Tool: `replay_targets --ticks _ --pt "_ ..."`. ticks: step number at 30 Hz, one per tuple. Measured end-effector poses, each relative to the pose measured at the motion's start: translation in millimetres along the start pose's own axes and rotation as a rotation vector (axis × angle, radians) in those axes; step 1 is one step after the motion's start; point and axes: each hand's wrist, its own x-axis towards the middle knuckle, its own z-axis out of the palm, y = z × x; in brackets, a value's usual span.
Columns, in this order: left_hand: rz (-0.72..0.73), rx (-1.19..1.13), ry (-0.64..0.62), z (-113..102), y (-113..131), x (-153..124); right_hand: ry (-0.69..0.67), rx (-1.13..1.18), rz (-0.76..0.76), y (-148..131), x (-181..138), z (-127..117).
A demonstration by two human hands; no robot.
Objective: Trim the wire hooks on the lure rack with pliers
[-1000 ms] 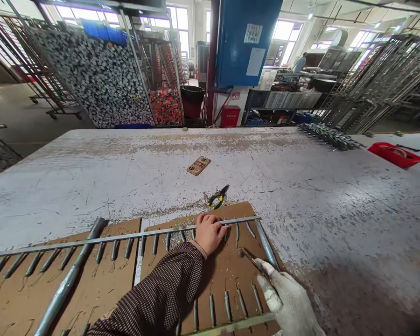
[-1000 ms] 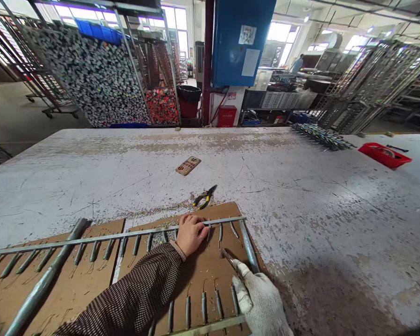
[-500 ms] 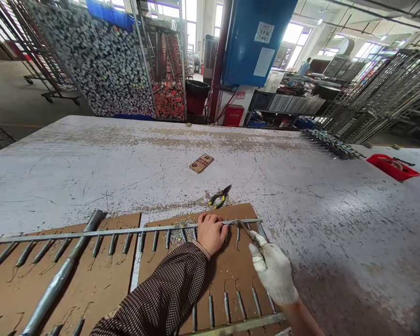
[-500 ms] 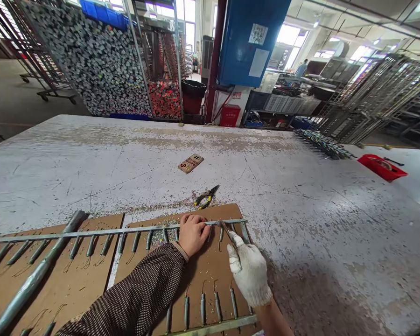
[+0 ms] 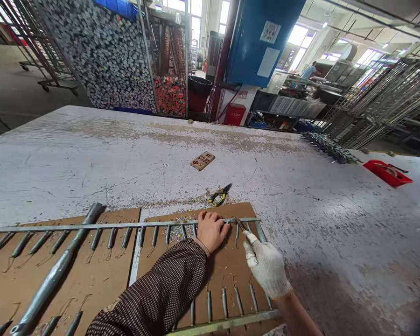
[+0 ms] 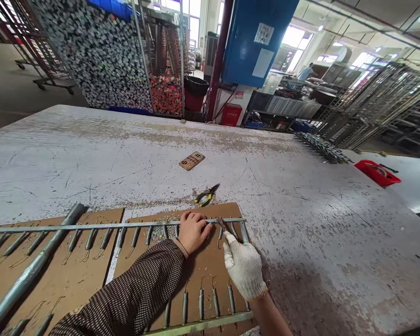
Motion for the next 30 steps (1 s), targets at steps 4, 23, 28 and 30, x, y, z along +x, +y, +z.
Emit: replay_targets --ticks 4,23,28,30 --pt "0.018 -0.017 0.007 0 -1 2 0.032 0.081 0.054 7 -4 0" --pt "0.016 -0.021 0.036 6 1 3 0.133 0.090 -0.114 -6 15 -24" --pt "0.003 -0.019 0.034 5 1 3 0.182 0.119 -0.135 -6 14 -26" --pt "0.003 -0.019 0.027 6 0 3 0.094 0.033 -0.141 -5 10 -20"
